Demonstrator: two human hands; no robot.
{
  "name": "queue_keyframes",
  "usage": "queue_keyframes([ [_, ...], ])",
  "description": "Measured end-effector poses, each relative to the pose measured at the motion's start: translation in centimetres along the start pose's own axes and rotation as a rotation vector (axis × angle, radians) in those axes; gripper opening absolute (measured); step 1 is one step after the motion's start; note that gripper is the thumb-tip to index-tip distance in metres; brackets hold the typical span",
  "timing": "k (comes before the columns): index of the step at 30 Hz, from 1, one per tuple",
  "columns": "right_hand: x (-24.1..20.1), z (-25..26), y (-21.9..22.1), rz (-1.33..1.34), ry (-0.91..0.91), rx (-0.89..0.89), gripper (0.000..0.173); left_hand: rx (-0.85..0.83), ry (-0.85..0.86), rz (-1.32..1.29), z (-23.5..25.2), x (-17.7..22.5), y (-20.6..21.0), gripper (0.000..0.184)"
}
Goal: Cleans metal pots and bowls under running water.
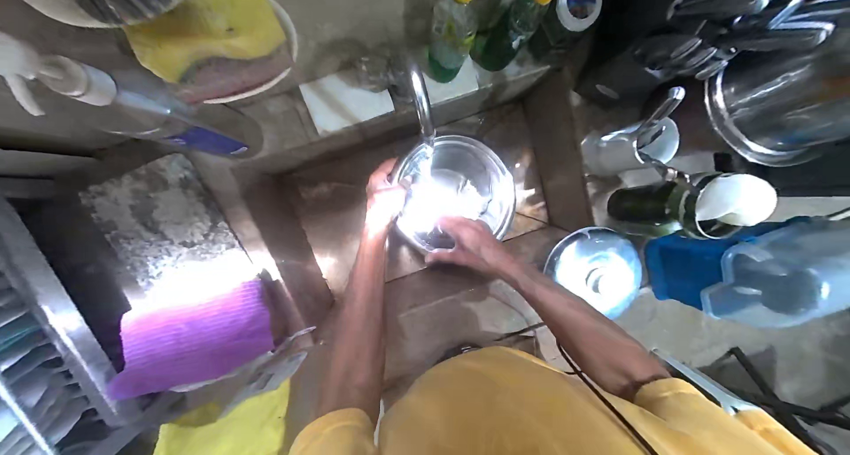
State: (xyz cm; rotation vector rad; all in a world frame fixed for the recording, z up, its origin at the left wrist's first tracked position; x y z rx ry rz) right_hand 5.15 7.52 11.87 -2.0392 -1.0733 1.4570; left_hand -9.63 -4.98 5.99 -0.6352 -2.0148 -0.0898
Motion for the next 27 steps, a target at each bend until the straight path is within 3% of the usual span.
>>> queue_keyframes([
  [2, 2.1, 1.5, -3.7, -0.054, 0.001, 0.288, 0.061, -0.031, 0.098, 0.052, 0.0, 0.8, 0.4, 0.043],
  [4, 4.1, 3.2, -7.3, -0.157, 0.058, 0.454, 0.057, -0.059, 0.189, 0.221, 0.0, 2.1, 0.9, 0.038],
  [7, 6.2, 5.7, -9.7, -0.162, 0.092, 0.378, 0.051, -0.114, 0.247, 0.4, 0.5, 3.7, 1.6, 0.035],
  [12, 7.3, 7.5, -9.8, -0.027, 0.059, 0.181, 0.036, -0.203, 0.36, 0.449, 1.3, 5.0, 1.9, 0.031],
  [17, 6.1, 6.8, -8.5, 0.295, 0.05, 0.073, 0.021, -0.216, 0.5, 0.623, 0.8, 6.7, 2.0, 0.031],
  [20, 4.6, 5.5, -8.2, 0.3, 0.126, 0.117, 0.018, -0.2, 0.575, 0.591, 1.2, 5.8, 1.0, 0.033],
  [22, 4.3, 3.8, -8.4, 0.319, 0.187, 0.177, 0.016, -0.149, 0.512, 0.493, 2.2, 3.2, -1.1, 0.035],
  [25, 4.2, -0.2, -8.4, 0.379, 0.155, 0.204, 0.012, -0.106, 0.274, 0.294, 2.5, -1.8, -2.6, 0.039],
  [27, 4.5, -1.1, -8.4, 0.286, 0.156, 0.205, 0.021, -0.081, 0.271, 0.213, 1.6, -1.5, -1.6, 0.033],
])
Point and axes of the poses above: each hand's wrist, its own z-axis towards the middle knuckle, its own y-axis out of the palm, x = y × z, the point moved 6 cm from there along z, towards the middle knuckle, and after that the axes turned 1 degree about -y, right-handed, at the moved point
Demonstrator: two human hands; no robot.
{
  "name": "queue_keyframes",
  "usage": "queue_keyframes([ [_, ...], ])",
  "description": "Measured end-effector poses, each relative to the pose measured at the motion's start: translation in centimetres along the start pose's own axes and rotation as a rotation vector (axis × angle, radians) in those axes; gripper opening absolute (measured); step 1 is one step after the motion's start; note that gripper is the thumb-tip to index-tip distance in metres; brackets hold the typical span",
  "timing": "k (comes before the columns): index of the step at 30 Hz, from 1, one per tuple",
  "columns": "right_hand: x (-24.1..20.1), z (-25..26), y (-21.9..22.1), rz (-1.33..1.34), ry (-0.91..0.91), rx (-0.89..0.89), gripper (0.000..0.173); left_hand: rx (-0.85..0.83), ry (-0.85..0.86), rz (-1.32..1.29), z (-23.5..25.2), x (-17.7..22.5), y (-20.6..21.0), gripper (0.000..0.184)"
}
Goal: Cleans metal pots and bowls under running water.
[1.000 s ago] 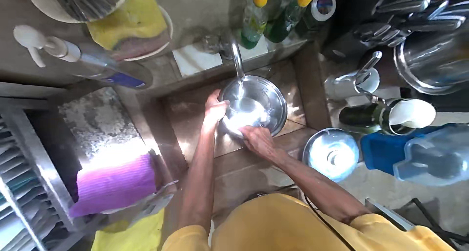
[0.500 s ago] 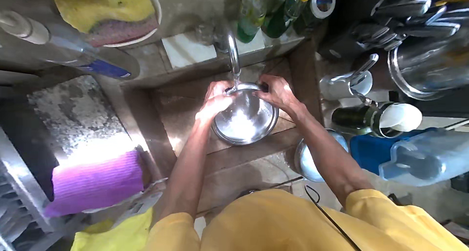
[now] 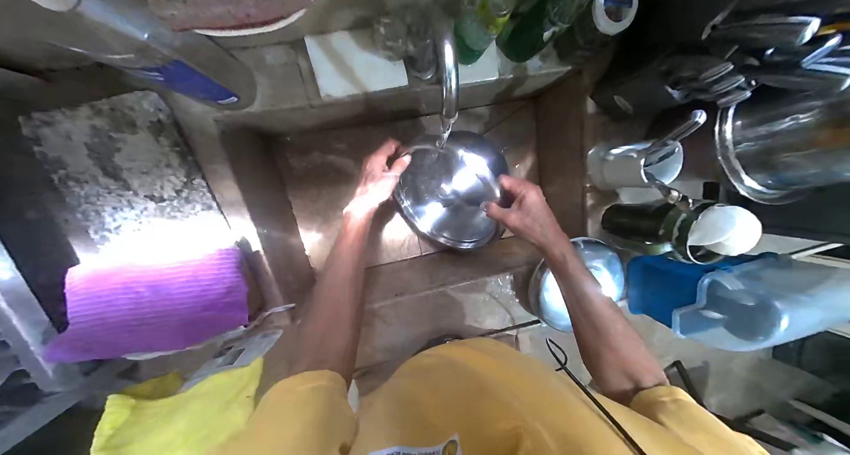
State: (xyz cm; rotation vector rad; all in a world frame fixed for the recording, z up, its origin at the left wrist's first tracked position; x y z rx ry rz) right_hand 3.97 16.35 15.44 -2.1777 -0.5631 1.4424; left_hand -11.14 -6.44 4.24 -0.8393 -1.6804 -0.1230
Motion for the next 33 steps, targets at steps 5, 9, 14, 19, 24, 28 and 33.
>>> queue_keyframes([
  [5, -2.4, 4.5, 1.5, -0.216, 0.03, -0.03, 0.019, -0.178, 0.35, 0.34, 0.7, 7.7, 3.4, 0.037],
  [9, -2.3, 0.8, 0.1, -0.024, 0.031, -0.063, 0.017, -0.055, 0.212, 0.129, 1.8, 3.1, -0.3, 0.034],
  [14, -2.0, 3.2, 0.4, -0.132, 0.075, 0.069, 0.023, -0.099, 0.194, 0.155, 0.6, 6.5, 2.1, 0.038],
  [19, -3.0, 2.6, 0.5, -0.085, 0.052, -0.023, 0.016, -0.088, 0.226, 0.09, 1.3, 4.1, 0.6, 0.036],
  [24, -2.2, 3.4, 0.8, -0.263, 0.085, 0.012, 0.023, -0.111, 0.231, 0.19, 0.3, 6.1, 3.1, 0.037],
  [28, -2.5, 3.6, 0.7, -0.193, 0.092, -0.004, 0.02, -0.179, 0.146, 0.206, 0.7, 6.0, 2.5, 0.038],
  [33, -1.3, 3.1, -0.5, -0.134, 0.05, 0.078, 0.023, -0.005, 0.115, 0.013, 0.4, 4.1, 1.4, 0.034],
])
Point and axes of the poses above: each hand's wrist, its own z-axis towards the middle knuckle, its own y-axis out of the palm, x = y × z, the point moved 6 cm from there along z, towards the middle knuckle, and after that the axes turned 1 degree about -y, right-handed, at the moved point
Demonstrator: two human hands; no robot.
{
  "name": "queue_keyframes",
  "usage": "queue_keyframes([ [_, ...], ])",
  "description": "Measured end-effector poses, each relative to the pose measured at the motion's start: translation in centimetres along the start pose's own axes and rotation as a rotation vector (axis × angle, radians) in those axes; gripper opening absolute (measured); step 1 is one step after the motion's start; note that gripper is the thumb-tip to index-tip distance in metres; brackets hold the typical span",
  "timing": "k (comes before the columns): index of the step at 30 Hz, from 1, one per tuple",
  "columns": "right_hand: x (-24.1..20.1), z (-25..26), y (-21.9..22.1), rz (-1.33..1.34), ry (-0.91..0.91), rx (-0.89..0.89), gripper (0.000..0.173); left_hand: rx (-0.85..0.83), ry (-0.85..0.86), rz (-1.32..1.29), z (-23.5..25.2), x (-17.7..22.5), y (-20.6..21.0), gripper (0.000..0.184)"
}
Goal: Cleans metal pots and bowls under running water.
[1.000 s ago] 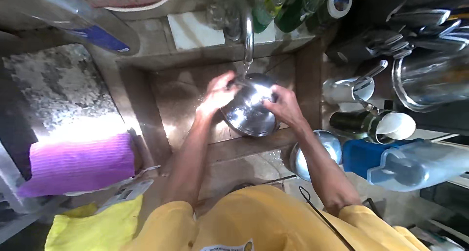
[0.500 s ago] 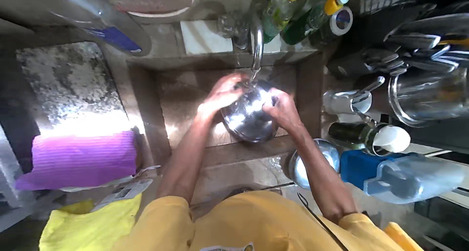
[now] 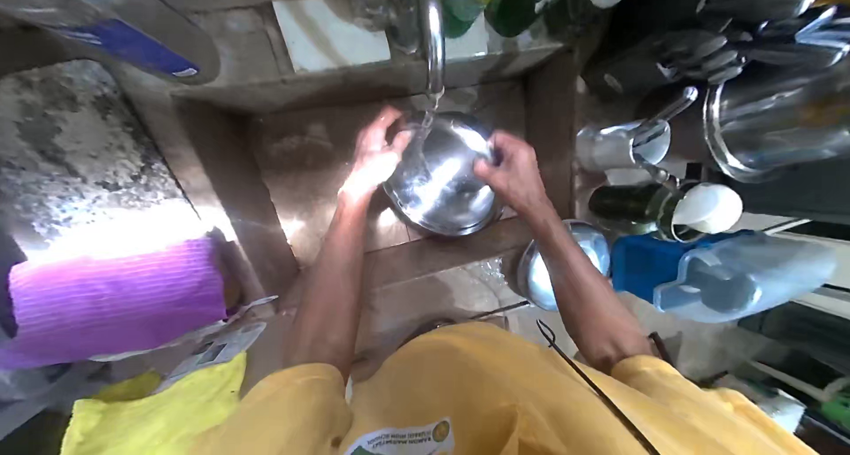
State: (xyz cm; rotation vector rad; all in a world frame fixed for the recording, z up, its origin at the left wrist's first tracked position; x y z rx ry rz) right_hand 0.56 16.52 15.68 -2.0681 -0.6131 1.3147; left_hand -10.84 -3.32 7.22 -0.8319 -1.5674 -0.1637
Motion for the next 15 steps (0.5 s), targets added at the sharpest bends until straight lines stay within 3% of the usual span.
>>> queue_keyframes([
  [3, -0.8, 1.9, 1.0, -0.007, -0.024, 0.007, 0.023, -0.109, 0.109, 0.243, 0.8, 3.2, 1.1, 0.039],
  [5, 0.3, 1.7, 0.7, 0.178, 0.02, 0.01, 0.021, -0.043, 0.024, 0.17, 0.5, 0.5, 0.1, 0.038],
  [8, 2.9, 1.5, -0.3, 0.621, 0.144, 0.152, 0.014, 0.124, -0.23, -0.065, -2.5, -6.3, -0.4, 0.039],
  [10, 4.5, 1.7, 0.0, 0.792, 0.187, 0.24, 0.015, 0.293, -0.29, -0.22, -4.6, -7.7, 0.7, 0.032],
  [13, 7.0, 1.6, 0.9, 0.616, 0.225, 0.327, 0.013, 0.47, -0.185, -0.496, -5.7, -6.8, 1.1, 0.029],
  [15, 7.0, 0.5, 0.7, 0.19, 0.163, 0.426, 0.04, 0.489, -0.137, -0.474, -5.7, -4.7, 0.3, 0.027],
])
Point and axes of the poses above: each hand's wrist, its own z-axis towards the middle knuckle, its own y-axis out of the palm, x = y × z, the point moved 6 cm from there along z, towards the middle knuckle, and after that the axes turned 1 degree about -y, right-handed, at the moved point
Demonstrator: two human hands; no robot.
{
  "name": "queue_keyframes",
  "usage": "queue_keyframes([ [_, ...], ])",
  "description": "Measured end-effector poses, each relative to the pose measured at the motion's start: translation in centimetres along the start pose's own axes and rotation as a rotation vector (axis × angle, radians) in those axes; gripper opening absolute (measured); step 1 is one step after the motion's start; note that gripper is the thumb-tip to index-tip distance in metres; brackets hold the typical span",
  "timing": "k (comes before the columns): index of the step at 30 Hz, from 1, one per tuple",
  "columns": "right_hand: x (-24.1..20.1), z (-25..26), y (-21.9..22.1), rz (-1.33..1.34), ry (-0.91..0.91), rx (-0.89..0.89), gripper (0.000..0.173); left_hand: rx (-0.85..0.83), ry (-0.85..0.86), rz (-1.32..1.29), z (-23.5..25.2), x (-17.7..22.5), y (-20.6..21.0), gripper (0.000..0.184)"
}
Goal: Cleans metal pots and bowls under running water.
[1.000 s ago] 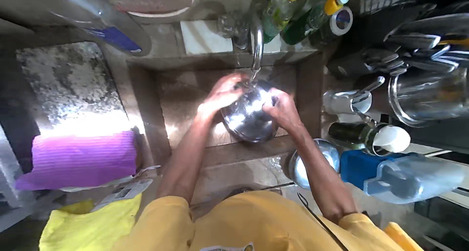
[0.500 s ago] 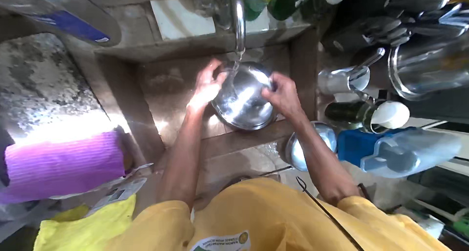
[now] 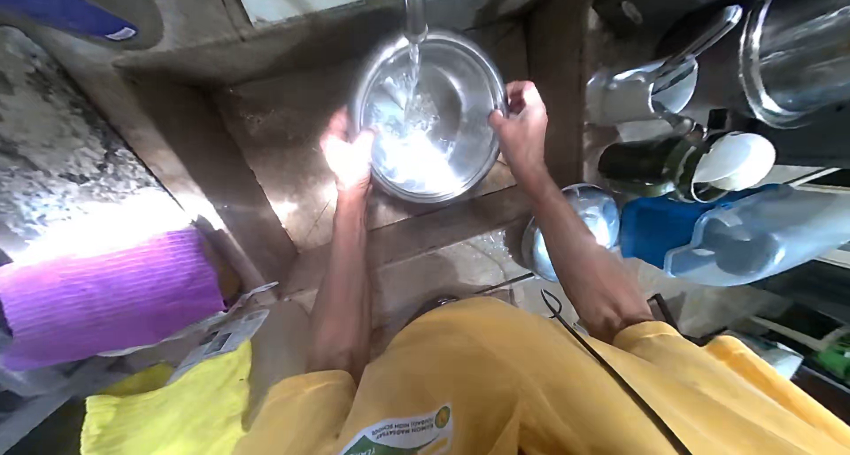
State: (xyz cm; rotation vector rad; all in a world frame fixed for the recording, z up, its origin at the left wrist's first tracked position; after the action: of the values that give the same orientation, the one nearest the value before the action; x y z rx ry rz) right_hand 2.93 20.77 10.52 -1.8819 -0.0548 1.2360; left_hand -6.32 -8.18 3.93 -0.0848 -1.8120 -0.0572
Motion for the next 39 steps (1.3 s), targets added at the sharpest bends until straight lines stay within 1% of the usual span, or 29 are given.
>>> queue_keyframes([
  [1, -0.9, -0.7, -0.1, -0.146, -0.139, 0.039, 0.051, 0.009, 0.031, 0.05, 0.2, 1.0, -0.1, 0.025],
  [2, -1.9, -1.4, 0.4, -0.236, -0.287, 0.069, 0.052, 0.013, 0.057, 0.089, 0.4, 1.7, -0.2, 0.023],
  [3, -2.7, -2.2, 1.5, -0.279, -0.405, 0.026, 0.047, 0.016, 0.074, 0.107, 0.6, 2.2, -0.3, 0.021],
  [4, -2.8, -2.8, 3.2, -0.31, -0.483, -0.102, 0.042, 0.015, 0.078, 0.114, 0.6, 2.6, -0.5, 0.02],
  [6, -2.1, -2.9, 7.6, -0.48, -0.553, -0.446, 0.032, -0.007, 0.08, 0.14, 0.7, 3.3, -0.3, 0.019],
  [7, -1.3, -2.7, 9.7, -0.622, -0.54, -0.582, 0.03, -0.025, 0.085, 0.156, 0.6, 3.8, -0.1, 0.019],
  [9, 0.6, -3.1, 12.9, -0.816, -0.428, -0.719, 0.023, -0.039, 0.115, 0.208, -0.1, 4.7, 0.7, 0.018],
  [10, 0.6, -3.6, 14.0, -0.805, -0.352, -0.756, 0.024, -0.025, 0.146, 0.223, -0.2, 5.0, 1.2, 0.012],
  [11, -0.1, -4.5, 14.8, -0.71, -0.277, -0.804, 0.026, 0.005, 0.159, 0.221, -0.2, 4.9, 1.6, 0.008],
  [14, -3.2, -6.2, 16.8, -0.113, -0.193, -0.862, 0.031, 0.093, 0.132, 0.181, -0.5, 3.4, 2.3, 0.007],
  [15, -3.6, -6.2, 16.8, -0.097, -0.17, -0.909, 0.032, 0.113, 0.11, 0.184, -0.6, 3.1, 2.2, 0.008],
  [17, -2.0, -5.5, 15.8, -0.385, -0.061, -0.992, 0.034, 0.122, 0.064, 0.237, -0.9, 3.2, 1.3, 0.009],
  [18, -0.4, -4.1, 15.5, -0.517, -0.027, -0.957, 0.035, 0.111, 0.062, 0.271, -1.0, 3.3, 0.9, 0.011],
  [20, 0.6, -0.5, 14.4, -0.572, 0.028, -0.762, 0.047, 0.087, 0.06, 0.339, -1.4, 3.1, 0.6, 0.015],
  [22, -0.9, 1.7, 14.9, -0.36, -0.03, -0.508, 0.048, 0.097, 0.032, 0.357, -1.7, 2.5, 0.5, 0.01],
  [23, -2.4, 1.6, 15.7, -0.191, -0.074, -0.474, 0.047, 0.104, 0.019, 0.336, -1.6, 2.4, 0.6, 0.01],
  [24, -3.7, 0.5, 16.5, -0.068, -0.104, -0.52, 0.042, 0.103, 0.013, 0.299, -1.6, 2.5, 0.9, 0.01],
  [25, -4.8, -1.1, 17.1, -0.011, -0.142, -0.628, 0.035, 0.095, 0.03, 0.255, -1.6, 2.7, 1.3, 0.011],
  [26, -5.1, -2.6, 17.3, -0.056, -0.212, -0.786, 0.029, 0.085, 0.057, 0.217, -1.4, 3.0, 1.6, 0.011],
  [28, -3.2, -4.6, 16.8, -0.322, -0.349, -1.055, 0.024, 0.074, 0.063, 0.229, -1.1, 3.7, 1.3, 0.01],
  [29, -1.7, -4.3, 16.3, -0.558, -0.342, -1.115, 0.026, 0.068, 0.055, 0.271, -0.9, 3.9, 1.0, 0.011],
  [30, -0.6, -3.5, 15.7, -0.742, -0.287, -1.104, 0.025, 0.054, 0.045, 0.319, -0.8, 3.9, 0.9, 0.012],
  [31, -0.4, -2.6, 14.8, -0.83, -0.239, -1.024, 0.026, 0.036, 0.038, 0.36, -0.7, 3.9, 0.9, 0.013],
  [32, -0.7, -1.5, 14.4, -0.841, -0.251, -0.899, 0.027, 0.015, 0.035, 0.388, -0.6, 4.0, 1.0, 0.013],
  [34, -2.5, 0.4, 14.3, -0.701, -0.433, -0.696, 0.033, -0.027, 0.038, 0.418, 0.0, 4.1, 1.3, 0.013],
  [36, -4.8, 0.6, 14.2, -0.508, -0.621, -0.643, 0.033, -0.077, 0.031, 0.42, 0.3, 4.2, 1.5, 0.013],
  [37, -5.2, 0.5, 14.1, -0.483, -0.7, -0.625, 0.033, -0.104, 0.024, 0.416, 0.4, 4.3, 1.6, 0.014],
  [38, -4.9, 0.6, 14.0, -0.517, -0.716, -0.607, 0.034, -0.121, 0.024, 0.411, 0.6, 4.5, 1.8, 0.014],
  [39, -4.0, 0.7, 13.9, -0.602, -0.672, -0.596, 0.036, -0.122, 0.032, 0.399, 0.7, 4.7, 1.7, 0.013],
])
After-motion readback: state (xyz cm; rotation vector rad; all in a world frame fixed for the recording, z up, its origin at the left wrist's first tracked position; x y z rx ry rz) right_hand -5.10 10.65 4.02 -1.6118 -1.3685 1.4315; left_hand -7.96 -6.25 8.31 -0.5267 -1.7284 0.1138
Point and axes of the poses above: each hand's wrist, its own z-axis towards the middle knuckle, its own y-axis out of the palm, x = y × z, the point moved 6 cm from there along z, towards the middle knuckle, and after that the axes turned 1 degree about -y, right-handed, at the moved point
